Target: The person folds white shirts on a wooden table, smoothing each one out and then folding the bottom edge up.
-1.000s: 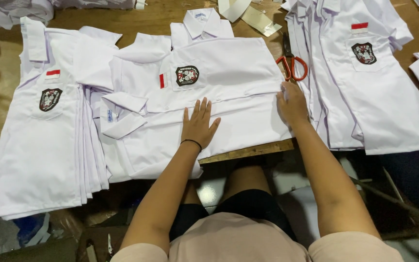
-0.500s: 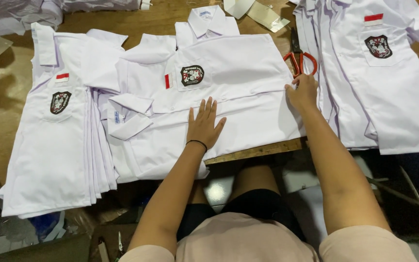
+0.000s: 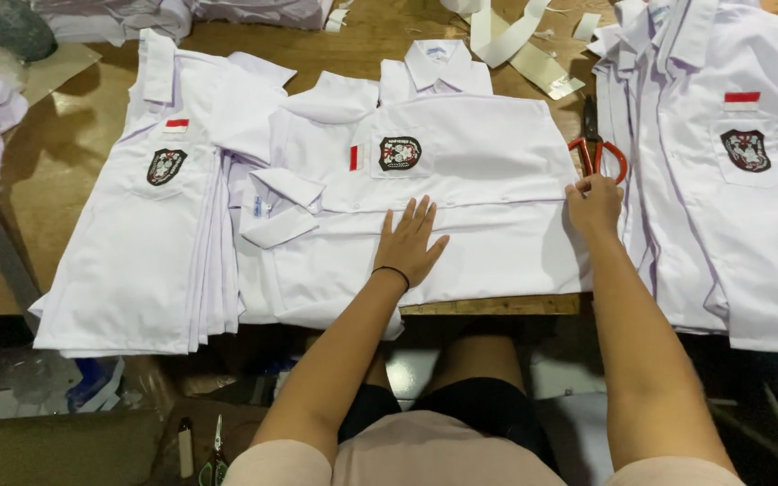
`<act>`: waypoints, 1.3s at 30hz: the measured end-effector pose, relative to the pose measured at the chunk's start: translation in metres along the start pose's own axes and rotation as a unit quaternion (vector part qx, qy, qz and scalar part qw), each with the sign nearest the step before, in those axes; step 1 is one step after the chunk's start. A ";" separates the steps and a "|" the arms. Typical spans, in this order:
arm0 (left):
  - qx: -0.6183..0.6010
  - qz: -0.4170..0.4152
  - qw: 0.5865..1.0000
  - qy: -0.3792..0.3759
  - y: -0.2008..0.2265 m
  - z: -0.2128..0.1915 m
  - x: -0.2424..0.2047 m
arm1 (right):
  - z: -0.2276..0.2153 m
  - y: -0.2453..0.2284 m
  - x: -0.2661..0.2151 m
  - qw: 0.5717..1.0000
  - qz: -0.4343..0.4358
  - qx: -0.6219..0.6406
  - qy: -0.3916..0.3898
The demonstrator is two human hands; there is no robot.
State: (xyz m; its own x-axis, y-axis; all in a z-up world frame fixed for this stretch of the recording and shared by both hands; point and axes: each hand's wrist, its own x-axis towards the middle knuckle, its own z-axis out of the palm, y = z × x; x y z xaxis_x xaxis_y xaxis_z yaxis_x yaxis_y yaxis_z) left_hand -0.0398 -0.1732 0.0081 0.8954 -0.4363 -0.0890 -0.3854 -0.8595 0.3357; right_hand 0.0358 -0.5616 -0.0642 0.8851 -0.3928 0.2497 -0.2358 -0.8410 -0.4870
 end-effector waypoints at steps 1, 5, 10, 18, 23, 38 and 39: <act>-0.001 -0.003 1.000 0.002 0.000 0.000 0.000 | -0.001 -0.002 -0.002 1.000 -0.003 0.000 -0.002; -0.005 -0.003 1.000 0.001 -0.002 0.004 0.002 | -0.002 -0.006 -0.004 1.000 0.001 -0.029 0.004; -0.006 -0.002 1.000 0.000 0.000 -0.001 -0.002 | 0.001 -0.006 -0.004 0.999 -0.001 -0.034 0.017; -0.031 0.006 0.999 0.002 -0.004 0.003 0.002 | -0.016 -0.075 -0.058 0.986 -0.125 -0.030 0.106; -0.054 0.027 0.997 0.056 -0.019 0.003 -0.004 | -0.051 -0.141 -0.109 0.984 -0.104 -0.049 -0.134; 0.058 -0.112 0.992 0.027 -0.123 -0.041 -0.061 | -0.039 -0.087 -0.073 0.960 -0.071 -0.153 -0.222; 0.062 -0.111 0.992 0.020 -0.125 -0.043 -0.063 | -0.038 -0.083 -0.071 0.959 -0.067 -0.163 -0.224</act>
State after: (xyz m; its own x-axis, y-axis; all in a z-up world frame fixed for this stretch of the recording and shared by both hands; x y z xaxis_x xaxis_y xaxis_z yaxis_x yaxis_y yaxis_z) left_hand -0.0385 -0.0273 0.0122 0.9683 -0.2246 -0.1097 -0.2007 -0.9602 0.1944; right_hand -0.0230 -0.4784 -0.0100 0.9824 -0.1361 -0.1282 -0.1569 -0.9729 -0.1700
